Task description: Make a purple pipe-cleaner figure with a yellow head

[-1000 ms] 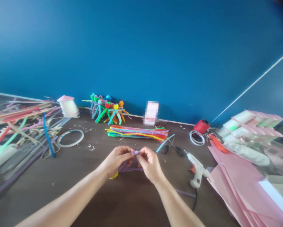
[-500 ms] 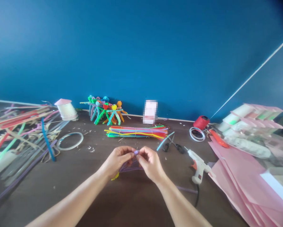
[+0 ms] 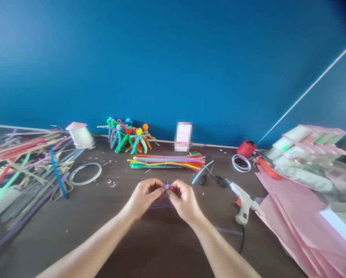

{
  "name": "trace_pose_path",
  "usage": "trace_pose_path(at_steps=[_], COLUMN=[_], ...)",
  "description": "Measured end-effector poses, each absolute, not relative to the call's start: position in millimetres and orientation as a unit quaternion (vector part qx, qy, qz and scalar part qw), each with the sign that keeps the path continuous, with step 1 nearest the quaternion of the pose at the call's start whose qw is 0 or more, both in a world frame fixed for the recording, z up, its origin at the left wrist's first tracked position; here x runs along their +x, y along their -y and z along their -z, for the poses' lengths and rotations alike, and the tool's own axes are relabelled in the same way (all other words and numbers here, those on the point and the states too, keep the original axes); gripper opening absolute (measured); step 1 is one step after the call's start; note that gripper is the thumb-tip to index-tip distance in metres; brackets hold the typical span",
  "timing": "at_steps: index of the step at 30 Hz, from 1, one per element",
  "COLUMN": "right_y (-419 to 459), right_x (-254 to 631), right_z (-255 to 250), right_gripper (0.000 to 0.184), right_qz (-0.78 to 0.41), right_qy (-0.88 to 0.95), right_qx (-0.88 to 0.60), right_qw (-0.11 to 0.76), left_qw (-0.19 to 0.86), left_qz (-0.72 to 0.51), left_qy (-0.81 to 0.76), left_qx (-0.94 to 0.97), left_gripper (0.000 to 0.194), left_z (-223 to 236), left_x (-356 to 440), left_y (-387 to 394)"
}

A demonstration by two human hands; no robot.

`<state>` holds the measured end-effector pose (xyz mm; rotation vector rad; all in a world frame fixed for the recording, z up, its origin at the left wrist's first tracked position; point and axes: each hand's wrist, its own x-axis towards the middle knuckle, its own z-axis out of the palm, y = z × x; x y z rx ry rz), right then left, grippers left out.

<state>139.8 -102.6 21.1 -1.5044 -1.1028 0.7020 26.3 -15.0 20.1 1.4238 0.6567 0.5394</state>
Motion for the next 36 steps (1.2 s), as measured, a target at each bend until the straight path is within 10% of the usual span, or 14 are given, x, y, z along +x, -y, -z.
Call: trace_pose_path(at_steps=[14,23,30,36], right_y=[101,110,113,108], right_x=[132,139,143,147], right_z=[-22,-24,-30,-29], right_gripper=[0.009,0.010,0.013,0.007], right_qz=[-0.372,-0.087,-0.023,-0.161], right_qy=[0.415,0.602,0.676,0.594], right_qx=[-0.634,-0.700,-0.674,-0.670], right_qw=[0.535,0.375,0.298,0.415], left_qw=[0.322,0.199,0.181,0.272], left_qz=[-0.326,-0.241,-0.176,-0.148], left_qy=[-0.259,-0.245,-0.208,-0.175], left_qx=[0.850,0.918,0.945,0.935], left_gripper=[0.010,0.016,0.016,0.018], left_z=[-19,-24,-31,-36], left_x=[19,14,12,10], left_y=[16,16,16,7])
